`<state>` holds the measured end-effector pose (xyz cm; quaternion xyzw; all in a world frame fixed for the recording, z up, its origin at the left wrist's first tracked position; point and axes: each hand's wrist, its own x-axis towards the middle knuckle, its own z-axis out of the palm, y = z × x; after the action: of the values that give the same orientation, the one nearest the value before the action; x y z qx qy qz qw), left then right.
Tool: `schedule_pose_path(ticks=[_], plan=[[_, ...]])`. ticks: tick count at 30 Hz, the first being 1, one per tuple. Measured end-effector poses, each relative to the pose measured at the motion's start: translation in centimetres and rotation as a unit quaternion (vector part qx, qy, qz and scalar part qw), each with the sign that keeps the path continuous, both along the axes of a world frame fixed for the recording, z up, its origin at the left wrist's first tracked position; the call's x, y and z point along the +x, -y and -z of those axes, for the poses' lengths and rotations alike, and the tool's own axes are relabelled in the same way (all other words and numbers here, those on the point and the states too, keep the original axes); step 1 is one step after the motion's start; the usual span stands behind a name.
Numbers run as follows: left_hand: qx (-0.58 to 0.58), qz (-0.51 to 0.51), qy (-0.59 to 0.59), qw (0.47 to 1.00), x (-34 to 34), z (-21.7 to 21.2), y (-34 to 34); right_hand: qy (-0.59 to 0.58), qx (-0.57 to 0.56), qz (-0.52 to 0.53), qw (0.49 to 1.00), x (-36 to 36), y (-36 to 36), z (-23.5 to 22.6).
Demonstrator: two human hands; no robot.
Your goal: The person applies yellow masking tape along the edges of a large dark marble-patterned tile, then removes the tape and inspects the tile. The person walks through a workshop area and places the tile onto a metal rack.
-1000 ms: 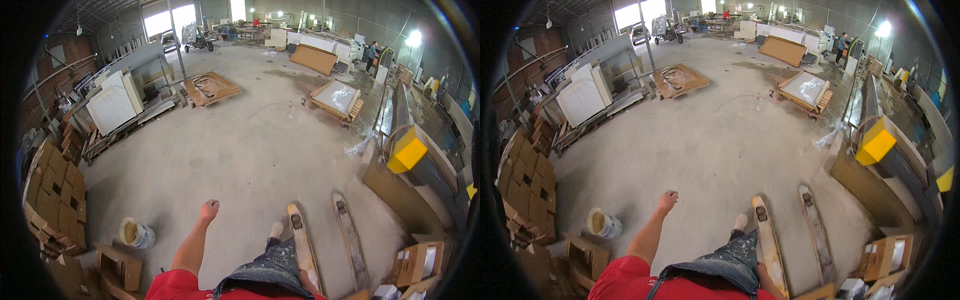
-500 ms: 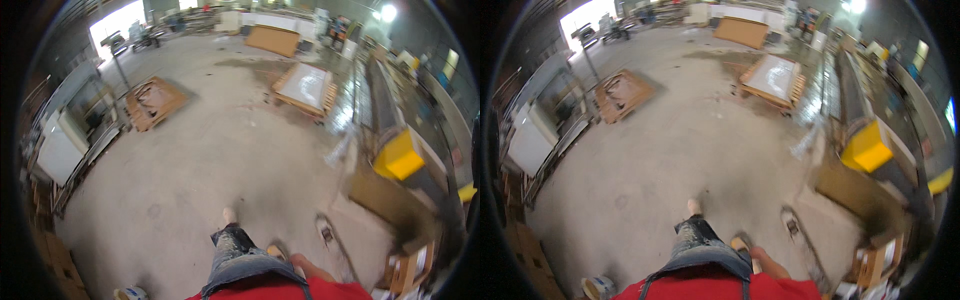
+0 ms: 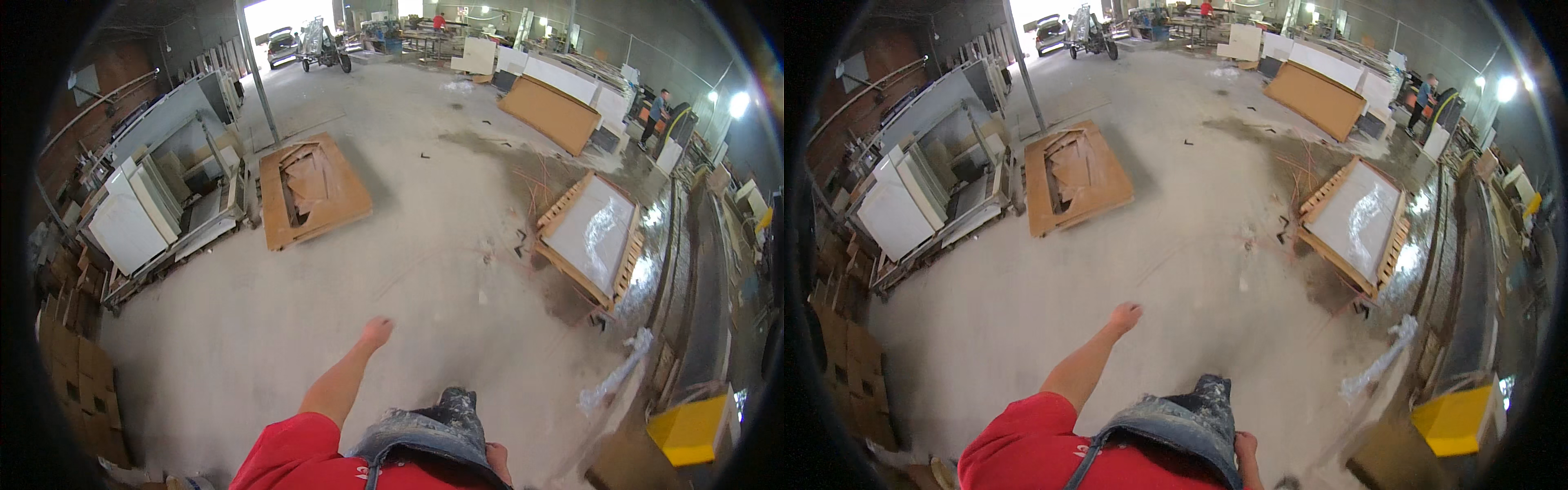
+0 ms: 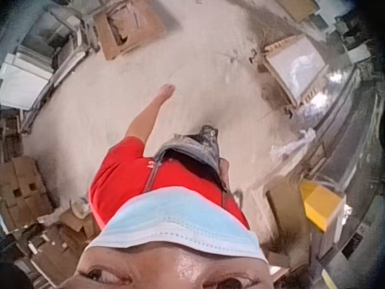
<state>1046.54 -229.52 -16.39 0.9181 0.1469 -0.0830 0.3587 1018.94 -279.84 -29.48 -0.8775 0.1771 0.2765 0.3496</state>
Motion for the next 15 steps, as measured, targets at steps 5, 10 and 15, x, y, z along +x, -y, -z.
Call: schedule_pose_path(ticks=[5,10,15], plan=[[-0.055,0.064,0.096,0.992,20.9,-8.3,4.9,-0.021,-0.002,-0.03,0.999,20.3,-1.0,2.4],[0.163,0.224,0.001,0.961,23.9,9.2,-3.3,-0.086,0.058,-0.029,0.994,41.2,0.0,1.6],[0.043,0.059,-0.374,0.925,16.5,17.5,-10.3,-0.143,0.288,0.228,0.919,63.7,4.6,-0.8]])
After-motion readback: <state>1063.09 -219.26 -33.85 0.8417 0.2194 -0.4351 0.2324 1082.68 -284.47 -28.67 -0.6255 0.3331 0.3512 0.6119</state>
